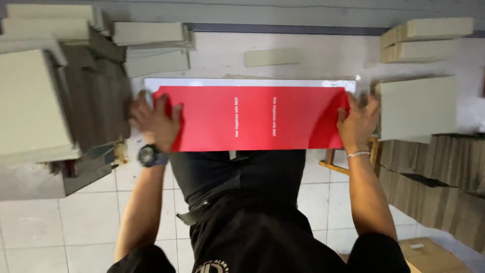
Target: The person places small rectangular blocks onto a white board and covers them with a red folder. They remove the folder and blocks, then repeat the stacking and covering cycle multiple times.
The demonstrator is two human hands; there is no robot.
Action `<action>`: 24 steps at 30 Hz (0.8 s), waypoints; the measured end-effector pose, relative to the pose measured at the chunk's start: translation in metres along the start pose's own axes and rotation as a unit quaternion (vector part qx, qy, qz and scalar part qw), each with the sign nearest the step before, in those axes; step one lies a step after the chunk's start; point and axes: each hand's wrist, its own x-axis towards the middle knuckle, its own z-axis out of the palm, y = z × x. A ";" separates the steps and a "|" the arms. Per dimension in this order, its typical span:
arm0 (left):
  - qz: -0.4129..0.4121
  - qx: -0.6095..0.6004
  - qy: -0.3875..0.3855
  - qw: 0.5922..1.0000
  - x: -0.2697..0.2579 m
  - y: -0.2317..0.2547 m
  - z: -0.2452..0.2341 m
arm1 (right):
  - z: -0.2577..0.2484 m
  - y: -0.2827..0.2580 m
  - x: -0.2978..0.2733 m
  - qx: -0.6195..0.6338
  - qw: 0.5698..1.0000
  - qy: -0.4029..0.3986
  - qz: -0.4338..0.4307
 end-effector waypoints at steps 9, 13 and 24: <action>0.014 0.021 -0.010 1.000 -0.017 0.020 0.006 | 0.046 -0.301 -0.028 0.240 0.958 0.046 -0.151; 0.006 0.023 0.014 1.000 -0.018 0.015 0.014 | 0.063 -0.387 -0.047 0.208 0.950 -0.013 -0.232; -0.008 0.021 0.021 1.000 -0.022 0.011 0.025 | 0.074 -0.095 -0.019 0.186 0.968 0.070 -0.151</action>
